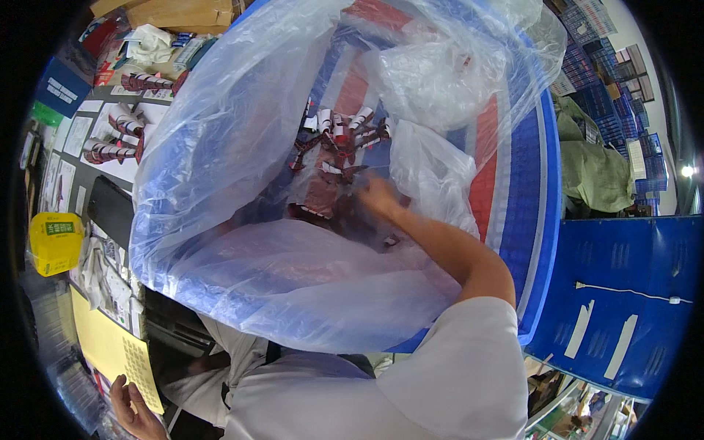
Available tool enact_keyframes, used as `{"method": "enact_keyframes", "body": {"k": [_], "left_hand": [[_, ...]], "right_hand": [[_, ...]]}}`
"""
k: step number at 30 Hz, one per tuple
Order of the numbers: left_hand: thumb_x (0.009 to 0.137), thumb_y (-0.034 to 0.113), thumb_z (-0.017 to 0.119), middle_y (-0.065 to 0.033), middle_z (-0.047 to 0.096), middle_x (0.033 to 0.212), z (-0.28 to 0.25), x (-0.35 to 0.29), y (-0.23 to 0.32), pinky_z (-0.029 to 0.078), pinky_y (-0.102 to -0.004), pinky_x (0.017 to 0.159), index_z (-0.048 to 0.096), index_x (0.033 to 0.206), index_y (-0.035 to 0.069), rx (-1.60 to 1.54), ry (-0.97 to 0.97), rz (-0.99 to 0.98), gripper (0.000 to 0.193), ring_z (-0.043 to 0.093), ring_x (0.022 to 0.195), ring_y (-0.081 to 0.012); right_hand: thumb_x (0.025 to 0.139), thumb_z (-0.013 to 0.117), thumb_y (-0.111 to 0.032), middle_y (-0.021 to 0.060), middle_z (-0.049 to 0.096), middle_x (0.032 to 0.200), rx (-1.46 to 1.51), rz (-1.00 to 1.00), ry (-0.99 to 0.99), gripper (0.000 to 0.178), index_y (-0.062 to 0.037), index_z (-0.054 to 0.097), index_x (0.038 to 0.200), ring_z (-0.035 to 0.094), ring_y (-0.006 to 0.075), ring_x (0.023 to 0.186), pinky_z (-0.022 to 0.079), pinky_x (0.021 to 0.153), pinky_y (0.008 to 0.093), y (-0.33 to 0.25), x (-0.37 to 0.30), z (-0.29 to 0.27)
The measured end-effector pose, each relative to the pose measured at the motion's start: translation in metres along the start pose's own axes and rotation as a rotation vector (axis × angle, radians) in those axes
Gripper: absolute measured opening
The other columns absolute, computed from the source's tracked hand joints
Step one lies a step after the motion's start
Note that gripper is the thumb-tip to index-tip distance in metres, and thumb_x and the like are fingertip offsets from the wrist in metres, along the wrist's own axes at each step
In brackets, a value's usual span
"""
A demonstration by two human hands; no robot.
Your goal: The person assembles small white and red decorative items by hand, then places them into clear plastic packaging. The person repeatedly picks up parts, joins them, and puts the finished items into plastic bags on a cluttered workbench.
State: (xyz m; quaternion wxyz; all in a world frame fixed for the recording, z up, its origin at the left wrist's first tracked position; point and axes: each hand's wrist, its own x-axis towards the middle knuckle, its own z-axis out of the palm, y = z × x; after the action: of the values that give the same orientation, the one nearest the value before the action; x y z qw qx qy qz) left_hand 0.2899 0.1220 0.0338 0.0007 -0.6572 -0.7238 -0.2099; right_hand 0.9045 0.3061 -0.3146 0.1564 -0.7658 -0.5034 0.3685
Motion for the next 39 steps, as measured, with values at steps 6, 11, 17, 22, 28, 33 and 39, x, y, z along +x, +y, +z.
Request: {"method": "enact_keyframes", "body": {"k": [6,11,17,22,28,33,39], "left_hand": [[0.103,0.02,0.073,-0.0181,0.076,0.1,-0.001,0.008,-0.007,0.06,-0.0369,0.074,0.076,0.111,-0.005,0.05,-0.072,-0.051,0.026,0.072,0.083,-0.0264],[0.103,0.019,0.073,-0.0181,0.076,0.098,-0.005,0.003,0.0,0.06,-0.0373,0.074,0.076,0.11,-0.005,0.048,-0.088,-0.158,0.025,0.072,0.083,-0.027],[0.103,0.02,0.073,-0.0173,0.075,0.094,0.002,-0.007,0.004,0.058,-0.0371,0.073,0.076,0.11,-0.006,-0.01,-0.112,-0.253,0.027,0.069,0.081,-0.0263],[0.103,0.017,0.072,-0.0152,0.074,0.094,0.01,-0.003,-0.008,0.057,-0.0347,0.074,0.075,0.111,-0.006,-0.142,-0.091,-0.228,0.024,0.069,0.082,-0.0226],[0.109,0.015,0.061,-0.0122,0.07,0.11,0.025,0.011,-0.027,0.053,-0.0289,0.089,0.066,0.121,-0.006,-0.309,-0.196,-0.261,0.025,0.066,0.096,-0.0184],[0.106,0.016,0.066,-0.0113,0.069,0.104,0.029,0.018,-0.033,0.051,-0.0295,0.086,0.067,0.113,-0.007,-0.307,-0.207,-0.148,0.023,0.063,0.094,-0.018],[0.106,0.017,0.067,-0.0125,0.069,0.101,0.024,0.019,-0.031,0.05,-0.0322,0.086,0.067,0.11,-0.007,-0.269,-0.208,-0.177,0.024,0.062,0.094,-0.02]], "right_hand": [[0.087,0.069,-0.011,0.0288,0.059,0.135,-0.451,-0.253,0.436,0.055,-0.0091,0.058,0.142,0.062,0.0481,0.119,0.053,0.1,0.0524,-0.022,0.084,-0.082],[0.086,0.076,-0.025,0.0197,0.06,0.138,-0.856,-0.091,0.175,0.058,-0.0259,0.061,0.142,0.063,0.043,0.122,0.055,0.101,0.0511,-0.039,0.098,-0.084],[0.084,0.079,-0.039,0.0177,0.074,0.1,-0.554,-0.234,-0.118,0.049,-0.0142,0.07,0.126,0.073,0.036,0.095,0.061,0.084,0.0467,-0.043,0.067,-0.093],[0.09,0.075,-0.042,0.0165,0.071,0.079,0.24,0.227,-0.337,0.051,0.0041,0.068,0.11,0.072,0.0264,0.064,0.06,0.057,0.0387,-0.058,0.041,-0.125],[0.091,0.077,-0.039,0.0148,0.072,0.087,0.394,0.093,-0.102,0.05,0.0065,0.066,0.109,0.073,0.0224,0.073,0.059,0.059,0.0358,-0.066,0.035,-0.141],[0.093,0.076,-0.038,0.0196,0.073,0.105,-0.007,-0.124,-0.133,0.053,-0.0062,0.065,0.133,0.073,0.0333,0.092,0.059,0.077,0.0421,-0.052,0.038,-0.086],[0.09,0.077,-0.033,0.0273,0.072,0.118,-0.41,-0.342,-0.092,0.062,-0.0108,0.06,0.146,0.069,0.0419,0.11,0.054,0.1,0.0452,-0.03,0.017,-0.013]]}}
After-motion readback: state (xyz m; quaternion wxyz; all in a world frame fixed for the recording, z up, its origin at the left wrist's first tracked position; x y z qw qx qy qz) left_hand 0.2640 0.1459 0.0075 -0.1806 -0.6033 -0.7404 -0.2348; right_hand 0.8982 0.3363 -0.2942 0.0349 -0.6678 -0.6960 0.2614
